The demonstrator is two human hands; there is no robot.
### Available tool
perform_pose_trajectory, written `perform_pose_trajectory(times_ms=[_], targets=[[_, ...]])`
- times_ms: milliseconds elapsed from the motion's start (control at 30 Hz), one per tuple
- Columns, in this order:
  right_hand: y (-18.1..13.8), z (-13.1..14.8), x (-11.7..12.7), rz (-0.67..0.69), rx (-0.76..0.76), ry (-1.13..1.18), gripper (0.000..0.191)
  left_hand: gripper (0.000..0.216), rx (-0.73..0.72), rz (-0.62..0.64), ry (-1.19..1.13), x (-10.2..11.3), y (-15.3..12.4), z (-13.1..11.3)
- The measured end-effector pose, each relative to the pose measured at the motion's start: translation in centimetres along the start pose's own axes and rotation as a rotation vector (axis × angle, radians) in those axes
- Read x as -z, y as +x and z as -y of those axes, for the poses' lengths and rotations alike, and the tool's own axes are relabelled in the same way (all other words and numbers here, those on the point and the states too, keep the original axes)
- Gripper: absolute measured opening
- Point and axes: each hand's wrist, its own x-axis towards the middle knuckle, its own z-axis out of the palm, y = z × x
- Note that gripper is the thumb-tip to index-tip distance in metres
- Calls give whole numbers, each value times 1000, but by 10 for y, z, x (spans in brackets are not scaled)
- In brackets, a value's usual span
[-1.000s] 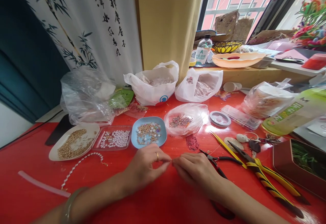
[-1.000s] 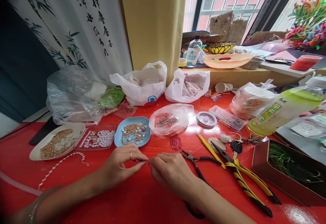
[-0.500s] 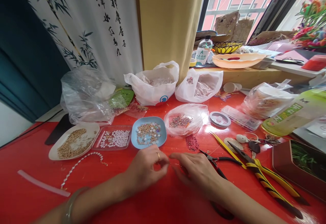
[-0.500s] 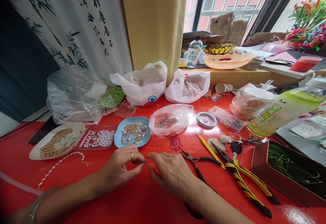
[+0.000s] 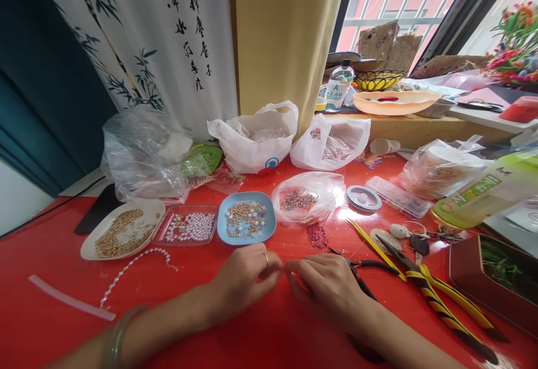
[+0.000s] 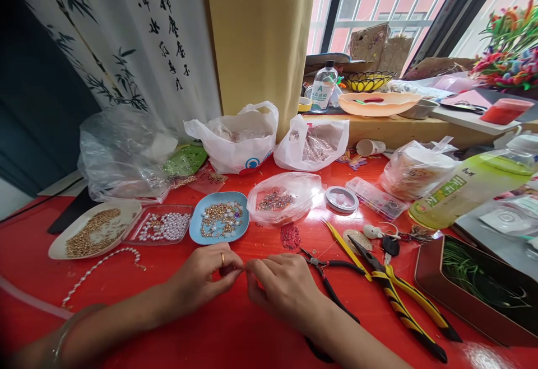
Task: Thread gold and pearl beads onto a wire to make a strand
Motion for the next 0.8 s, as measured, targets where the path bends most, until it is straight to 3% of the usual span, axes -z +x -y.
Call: perform_pose_trajectory(times_ms=[333,533,667,800], targets=[[-1,-1,-1,21,32,-57,18,18,6,75,38,0,-2,-2],[1,1,-1,-3,-36,-26,19,16,7,66,19,1,-4,-3],[2,1,-1,11,-23,31,19,11,142,103,-62,6,0,-6],[2,0,-2,34,36,69,21,12,336,152,-309,9,5,-7]])
